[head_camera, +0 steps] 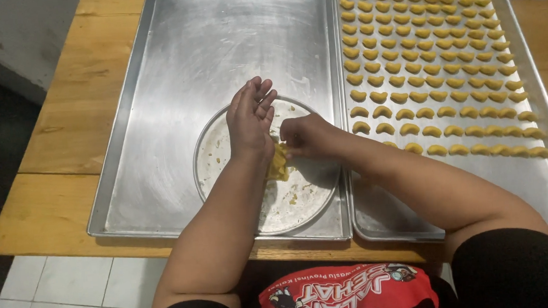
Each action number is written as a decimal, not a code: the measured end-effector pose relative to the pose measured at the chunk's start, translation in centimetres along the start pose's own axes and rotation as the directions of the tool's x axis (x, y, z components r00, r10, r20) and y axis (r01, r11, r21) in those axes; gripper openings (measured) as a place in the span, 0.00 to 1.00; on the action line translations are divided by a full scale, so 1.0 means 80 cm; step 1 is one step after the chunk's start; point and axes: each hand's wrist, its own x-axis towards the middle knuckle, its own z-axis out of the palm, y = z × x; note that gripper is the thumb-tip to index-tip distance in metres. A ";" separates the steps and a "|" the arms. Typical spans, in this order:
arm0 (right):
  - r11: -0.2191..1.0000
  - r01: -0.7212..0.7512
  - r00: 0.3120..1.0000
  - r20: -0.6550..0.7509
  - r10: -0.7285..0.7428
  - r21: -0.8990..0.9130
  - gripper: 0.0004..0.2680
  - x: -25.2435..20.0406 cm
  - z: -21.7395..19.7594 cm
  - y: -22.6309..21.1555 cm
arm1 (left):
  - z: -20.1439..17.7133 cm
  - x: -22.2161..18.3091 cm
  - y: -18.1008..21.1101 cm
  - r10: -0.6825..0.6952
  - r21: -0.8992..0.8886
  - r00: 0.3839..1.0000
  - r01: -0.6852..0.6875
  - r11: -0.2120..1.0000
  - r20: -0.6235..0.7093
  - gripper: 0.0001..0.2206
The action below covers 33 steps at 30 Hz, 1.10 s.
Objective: Manually shaping dough into crescent-shaped cookies and arranging them on a large baking tray.
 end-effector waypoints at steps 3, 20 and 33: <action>0.991 0.085 0.996 0.049 -0.080 -0.100 0.16 0.002 0.015 -0.001 | 0.000 -0.004 0.004 -0.004 0.005 1.000 0.004 1.000 -0.002 0.21; 0.823 0.074 0.967 -0.243 0.080 0.564 0.07 -0.067 -0.068 -0.061 | 0.019 -0.018 -0.031 -0.389 0.003 0.848 0.416 0.909 0.360 0.44; 0.922 0.100 0.906 -0.418 0.071 0.373 0.16 -0.088 -0.061 -0.055 | 0.020 -0.040 -0.046 -0.302 -0.218 0.606 0.635 0.741 0.736 0.44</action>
